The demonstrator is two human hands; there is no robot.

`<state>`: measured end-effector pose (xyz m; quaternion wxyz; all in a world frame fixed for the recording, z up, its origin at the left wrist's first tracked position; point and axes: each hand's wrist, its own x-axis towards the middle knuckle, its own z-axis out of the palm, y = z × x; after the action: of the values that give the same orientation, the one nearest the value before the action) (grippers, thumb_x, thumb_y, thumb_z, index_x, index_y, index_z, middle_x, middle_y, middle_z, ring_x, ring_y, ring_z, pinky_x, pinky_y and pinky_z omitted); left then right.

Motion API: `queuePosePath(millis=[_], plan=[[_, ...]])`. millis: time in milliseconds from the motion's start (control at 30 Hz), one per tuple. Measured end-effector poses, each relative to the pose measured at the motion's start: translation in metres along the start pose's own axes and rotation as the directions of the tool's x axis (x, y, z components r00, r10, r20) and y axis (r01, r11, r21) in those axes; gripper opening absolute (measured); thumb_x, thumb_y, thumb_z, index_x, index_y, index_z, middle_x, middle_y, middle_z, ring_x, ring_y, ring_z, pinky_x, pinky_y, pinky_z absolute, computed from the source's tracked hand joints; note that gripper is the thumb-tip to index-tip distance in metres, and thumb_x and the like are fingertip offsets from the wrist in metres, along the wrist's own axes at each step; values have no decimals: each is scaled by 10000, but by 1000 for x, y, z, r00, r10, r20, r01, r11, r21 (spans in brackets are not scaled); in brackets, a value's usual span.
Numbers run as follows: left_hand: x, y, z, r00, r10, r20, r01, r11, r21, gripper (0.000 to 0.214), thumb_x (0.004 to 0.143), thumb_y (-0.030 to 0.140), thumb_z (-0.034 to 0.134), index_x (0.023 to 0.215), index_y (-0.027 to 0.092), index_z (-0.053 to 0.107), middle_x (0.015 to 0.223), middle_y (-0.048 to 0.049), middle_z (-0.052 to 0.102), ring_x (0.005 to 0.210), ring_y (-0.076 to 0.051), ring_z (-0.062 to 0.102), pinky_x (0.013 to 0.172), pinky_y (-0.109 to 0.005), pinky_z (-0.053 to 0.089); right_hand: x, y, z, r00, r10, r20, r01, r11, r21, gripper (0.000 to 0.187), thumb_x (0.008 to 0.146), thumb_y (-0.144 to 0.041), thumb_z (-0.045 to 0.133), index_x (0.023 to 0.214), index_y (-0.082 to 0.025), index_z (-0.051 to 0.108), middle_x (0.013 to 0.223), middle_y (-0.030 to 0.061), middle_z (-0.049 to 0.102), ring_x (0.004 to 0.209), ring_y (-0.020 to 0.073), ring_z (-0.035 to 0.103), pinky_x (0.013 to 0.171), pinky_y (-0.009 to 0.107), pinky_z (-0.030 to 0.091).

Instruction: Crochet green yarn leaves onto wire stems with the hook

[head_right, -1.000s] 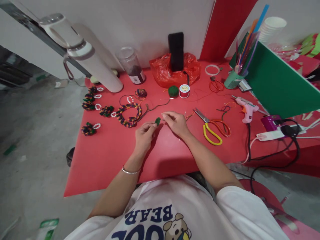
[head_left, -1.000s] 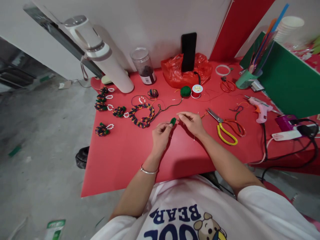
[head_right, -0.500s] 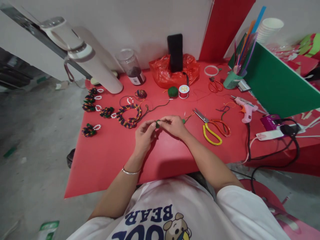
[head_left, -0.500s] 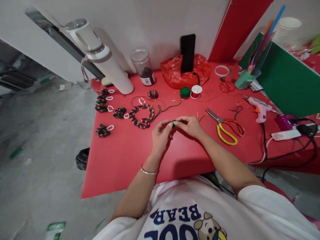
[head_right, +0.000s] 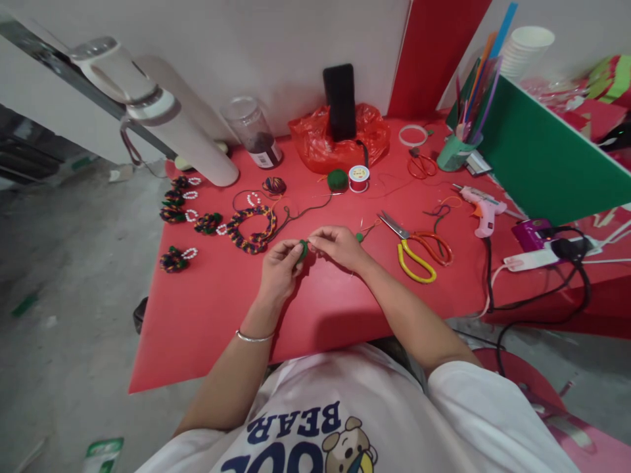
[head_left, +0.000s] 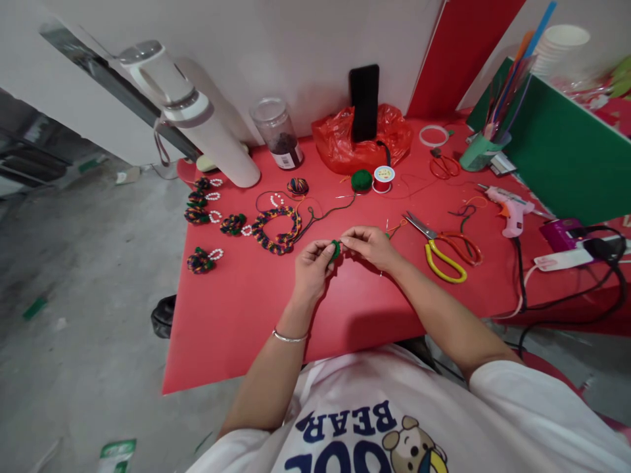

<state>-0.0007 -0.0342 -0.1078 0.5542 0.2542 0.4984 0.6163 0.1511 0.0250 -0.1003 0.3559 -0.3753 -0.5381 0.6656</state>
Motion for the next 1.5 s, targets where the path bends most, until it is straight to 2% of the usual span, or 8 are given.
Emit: queuePosePath(millis=[233,400,633,833,933,1067,1300,1500], plan=[[0,1,-1,1000,5,1,-5,1000,0,434,593,441,934,811,167,678,577,44,601,374,-36,429,336,-155,262,2,3,-4,998,-52,-33,53,998,25,398,810,-455,753,1132,-223,728,938,25,732,685,116,617,598,248,518],[-1,2,1,1000,10,20,-10,1000,23,429,597,443,928,795,171,662,532,57,559,376,-45,426,343,-162,280,2,1,-3,981,-195,21,195,958,-208,247,816,-436,760,896,-203,777,903,43,758,860,180,677,845,338,552],[-2,2,0,999,-1,53,1,1000,12,456,593,457,938,795,175,642,566,55,561,391,-39,424,348,-154,286,1,3,2,994,-86,71,95,986,-139,324,870,-517,677,851,-195,643,701,-23,612,600,113,550,592,260,488],[-3,2,-1,996,-30,83,32,999,-27,462,636,471,918,838,204,600,588,69,566,354,-40,406,322,-159,257,-1,5,3,988,-77,135,92,990,-107,370,924,-575,604,847,-217,548,686,-44,542,585,107,520,569,249,484],[-6,2,1,997,61,50,-61,998,5,405,715,471,866,856,218,582,744,34,656,423,-50,493,359,-163,341,-2,4,4,990,-89,108,103,986,-130,369,931,-574,593,845,-219,541,703,-41,553,591,108,529,570,251,478],[-9,1,4,956,291,26,-289,930,227,352,634,339,919,819,188,660,1037,-50,706,685,-88,642,566,-202,531,-1,3,4,992,-96,83,107,985,-134,367,918,-564,612,821,-216,547,705,-39,555,602,111,539,585,258,479],[-6,-4,-1,987,162,-3,-156,954,255,271,771,380,808,906,161,723,542,28,637,386,-74,484,401,-194,418,-2,3,4,992,-69,105,80,990,-113,338,904,-545,618,861,-213,567,700,-42,554,580,107,532,550,250,470],[-5,0,1,989,130,-66,-120,984,130,270,749,369,818,862,168,678,539,27,647,360,-66,474,357,-173,352,-3,-3,0,995,-73,67,83,982,-170,223,897,-422,622,846,-205,613,690,-24,602,610,122,560,606,270,486]])
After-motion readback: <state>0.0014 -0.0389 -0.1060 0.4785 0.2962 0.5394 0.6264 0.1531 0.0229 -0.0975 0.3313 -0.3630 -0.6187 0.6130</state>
